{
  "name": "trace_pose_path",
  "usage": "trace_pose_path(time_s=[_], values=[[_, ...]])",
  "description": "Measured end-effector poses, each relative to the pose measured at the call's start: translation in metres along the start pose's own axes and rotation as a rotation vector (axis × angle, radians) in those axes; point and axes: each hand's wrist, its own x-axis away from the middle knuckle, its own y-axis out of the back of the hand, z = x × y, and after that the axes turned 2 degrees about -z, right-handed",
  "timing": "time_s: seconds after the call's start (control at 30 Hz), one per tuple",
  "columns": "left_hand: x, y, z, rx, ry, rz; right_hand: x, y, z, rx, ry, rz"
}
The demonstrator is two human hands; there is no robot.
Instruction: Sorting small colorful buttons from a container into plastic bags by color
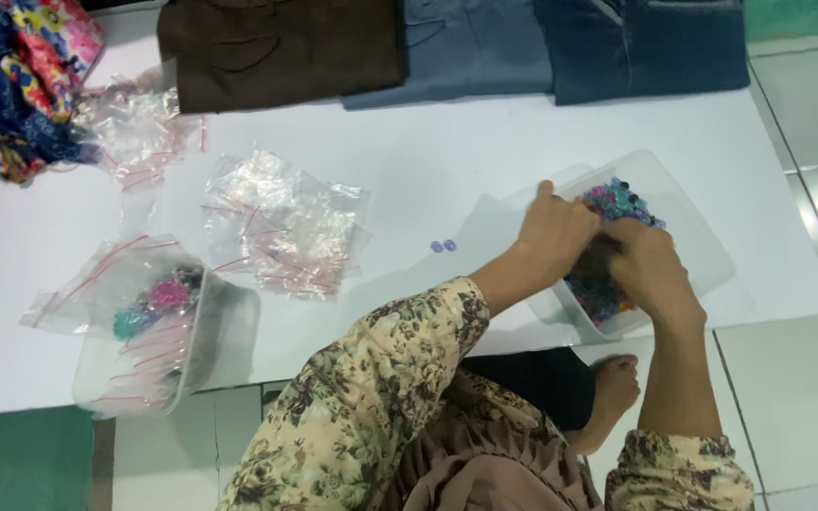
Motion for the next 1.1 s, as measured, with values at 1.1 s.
trace_pose_path(time_s=[1.1], values=[[0.15, 0.076, 0.157, 1.034, 0.427, -0.039, 0.006, -0.077, 0.145, -0.576, 0.402, -0.187]])
